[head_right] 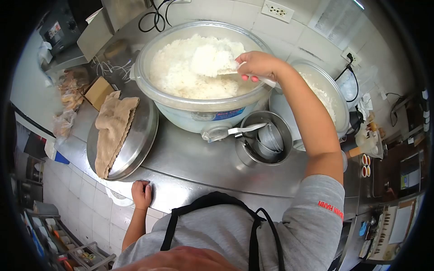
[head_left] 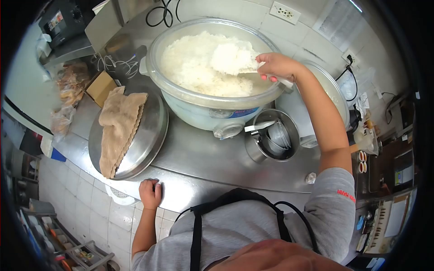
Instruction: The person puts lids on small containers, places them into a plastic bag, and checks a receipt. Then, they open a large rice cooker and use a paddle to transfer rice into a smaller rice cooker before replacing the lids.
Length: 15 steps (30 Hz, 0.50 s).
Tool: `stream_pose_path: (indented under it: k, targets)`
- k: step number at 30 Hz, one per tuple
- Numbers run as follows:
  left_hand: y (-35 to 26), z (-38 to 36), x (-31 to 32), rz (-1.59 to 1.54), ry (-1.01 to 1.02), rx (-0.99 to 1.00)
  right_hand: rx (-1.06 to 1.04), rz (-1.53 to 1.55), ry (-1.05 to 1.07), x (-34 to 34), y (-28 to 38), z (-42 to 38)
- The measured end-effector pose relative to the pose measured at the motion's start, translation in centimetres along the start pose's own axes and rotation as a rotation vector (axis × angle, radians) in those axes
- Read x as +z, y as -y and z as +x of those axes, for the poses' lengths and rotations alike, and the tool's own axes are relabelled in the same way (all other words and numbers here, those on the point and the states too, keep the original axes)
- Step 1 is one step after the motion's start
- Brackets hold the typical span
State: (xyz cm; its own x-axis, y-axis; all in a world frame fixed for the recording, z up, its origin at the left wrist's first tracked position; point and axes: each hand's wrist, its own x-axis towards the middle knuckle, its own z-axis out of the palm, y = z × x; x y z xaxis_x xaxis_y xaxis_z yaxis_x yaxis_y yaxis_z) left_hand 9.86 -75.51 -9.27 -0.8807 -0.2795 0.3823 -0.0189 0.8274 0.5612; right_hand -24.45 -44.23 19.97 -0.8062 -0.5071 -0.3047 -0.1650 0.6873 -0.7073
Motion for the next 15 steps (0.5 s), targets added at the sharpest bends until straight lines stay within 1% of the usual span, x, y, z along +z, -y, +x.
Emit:
stream_pose_path:
  k: [3,7,12,15]
  targets:
    - [-0.2,-0.2,0.2,0.015,-0.025,-0.005,-0.038,0.076,-0.026,-0.8,-0.4,-0.5]
    - [-0.3,-0.2,0.3,0.039,-0.045,0.007,-0.03,0.108,-0.055,-2.4,-0.6,-2.0]
    - [-0.3,-0.3,0.4,0.059,-0.043,0.013,-0.029,0.273,-0.118,-6.4,-3.6,-4.9]
    - [0.1,-0.5,0.6,0.075,-0.037,0.014,-0.046,0.38,-0.241,-9.7,-7.7,-7.8]
